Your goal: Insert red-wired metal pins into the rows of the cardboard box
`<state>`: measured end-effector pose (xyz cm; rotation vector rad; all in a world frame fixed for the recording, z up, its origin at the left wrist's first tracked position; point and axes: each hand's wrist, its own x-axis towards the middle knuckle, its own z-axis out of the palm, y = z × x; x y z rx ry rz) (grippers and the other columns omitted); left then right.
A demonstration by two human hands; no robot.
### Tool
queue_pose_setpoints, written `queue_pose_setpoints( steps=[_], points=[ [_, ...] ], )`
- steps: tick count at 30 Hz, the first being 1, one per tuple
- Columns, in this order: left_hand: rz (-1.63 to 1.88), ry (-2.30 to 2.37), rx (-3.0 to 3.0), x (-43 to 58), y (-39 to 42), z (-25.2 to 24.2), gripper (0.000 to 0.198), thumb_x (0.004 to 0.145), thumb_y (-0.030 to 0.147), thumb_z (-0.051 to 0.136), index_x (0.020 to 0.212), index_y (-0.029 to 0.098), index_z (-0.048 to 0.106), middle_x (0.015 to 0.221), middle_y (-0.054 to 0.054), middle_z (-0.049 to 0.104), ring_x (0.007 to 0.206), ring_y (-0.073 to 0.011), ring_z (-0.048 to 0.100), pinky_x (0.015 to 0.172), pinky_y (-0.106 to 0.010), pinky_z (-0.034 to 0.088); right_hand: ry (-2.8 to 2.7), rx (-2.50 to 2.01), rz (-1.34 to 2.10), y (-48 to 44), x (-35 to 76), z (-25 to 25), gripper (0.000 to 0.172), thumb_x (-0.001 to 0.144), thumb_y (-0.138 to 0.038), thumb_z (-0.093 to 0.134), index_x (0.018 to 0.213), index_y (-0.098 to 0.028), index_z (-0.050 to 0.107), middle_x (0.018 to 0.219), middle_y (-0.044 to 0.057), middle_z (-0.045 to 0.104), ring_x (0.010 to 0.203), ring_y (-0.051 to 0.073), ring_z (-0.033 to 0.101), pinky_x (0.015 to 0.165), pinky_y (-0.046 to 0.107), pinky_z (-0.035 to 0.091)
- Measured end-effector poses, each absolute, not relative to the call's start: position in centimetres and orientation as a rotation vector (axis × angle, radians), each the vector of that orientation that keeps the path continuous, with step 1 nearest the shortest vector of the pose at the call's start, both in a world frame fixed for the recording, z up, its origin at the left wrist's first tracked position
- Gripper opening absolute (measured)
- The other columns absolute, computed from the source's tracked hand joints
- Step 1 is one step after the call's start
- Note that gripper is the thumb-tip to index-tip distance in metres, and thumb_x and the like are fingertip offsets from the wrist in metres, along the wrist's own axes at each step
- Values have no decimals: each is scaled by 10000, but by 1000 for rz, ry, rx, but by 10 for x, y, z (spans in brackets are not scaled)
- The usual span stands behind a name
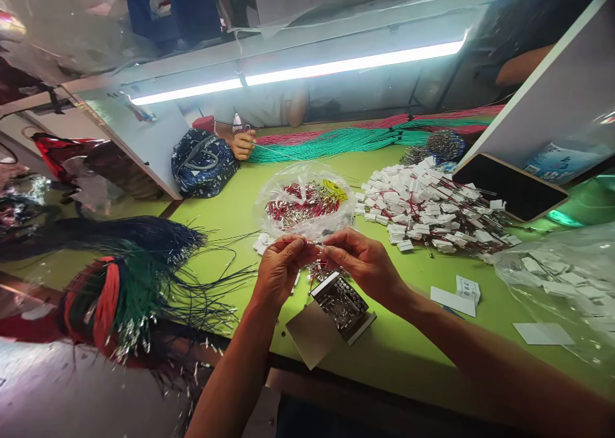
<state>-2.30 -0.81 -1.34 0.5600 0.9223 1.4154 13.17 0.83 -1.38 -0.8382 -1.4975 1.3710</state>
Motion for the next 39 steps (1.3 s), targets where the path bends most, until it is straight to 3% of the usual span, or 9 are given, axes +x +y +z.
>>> queue_pose_setpoints(
  steps=[6, 11, 14, 19, 25, 31, 35, 39],
  points=[
    [1447, 967, 655, -20, -8, -14, 311, 469, 254, 842, 660, 147, 622, 602, 32, 653, 527, -107, 637, 636, -261, 533, -1704, -824, 1204, 6, 135, -9, 120, 822, -307, 569, 806, -195, 609, 646, -3, 636, 574, 130, 603, 558, 273, 485],
    [1462, 998, 675, -17, -10, -14, 264, 474, 246, 830, 630, 149, 641, 571, 24, 644, 511, -109, 618, 602, -261, 518, -1996, -801, 682, 6, 139, -9, 128, 857, -235, 525, 782, -198, 623, 622, 2, 628, 525, 116, 544, 530, 247, 423],
    [1461, 1022, 720, -18, -12, -16, 225, 499, 242, 821, 631, 147, 665, 558, 13, 650, 509, -108, 613, 591, -251, 507, -2079, -777, 501, 5, 140, -14, 179, 874, -232, 496, 751, -204, 623, 639, 25, 627, 582, 138, 554, 595, 264, 439],
    [1467, 1035, 819, -18, -14, -20, 188, 539, 241, 809, 652, 147, 693, 568, -2, 666, 535, -112, 616, 604, -252, 503, -2106, -782, 456, 3, 139, -24, 188, 886, -234, 489, 752, -215, 621, 691, 42, 647, 670, 161, 584, 689, 289, 463],
    [1449, 1060, 844, -16, -16, -19, 209, 527, 272, 815, 654, 153, 700, 554, -3, 665, 531, -116, 610, 606, -261, 503, -2140, -790, 313, 1, 138, -22, 248, 908, -210, 431, 728, -206, 602, 671, 41, 661, 585, 138, 577, 592, 254, 441],
    [1409, 1058, 811, -11, -15, -23, 201, 541, 278, 809, 662, 158, 702, 612, -7, 682, 578, -114, 612, 634, -255, 498, -2179, -815, 486, 7, 149, -14, 172, 885, -260, 496, 1014, -204, 596, 772, 28, 704, 614, 141, 618, 585, 241, 445],
    [1382, 1029, 806, -12, -12, -25, 221, 559, 281, 807, 713, 155, 710, 642, -1, 670, 587, -90, 587, 628, -226, 476, -2261, -821, 385, 13, 153, -5, 175, 884, -282, 501, 855, -195, 650, 742, 41, 695, 644, 156, 617, 613, 261, 427],
    [1454, 998, 589, -23, -6, -20, 401, 550, 330, 816, 894, 164, 695, 758, -13, 669, 623, -85, 582, 620, -220, 470, -2226, -874, 323, 22, 163, -1, 206, 901, -281, 482, 827, -193, 654, 769, 46, 684, 672, 160, 608, 641, 278, 431]
  ],
)
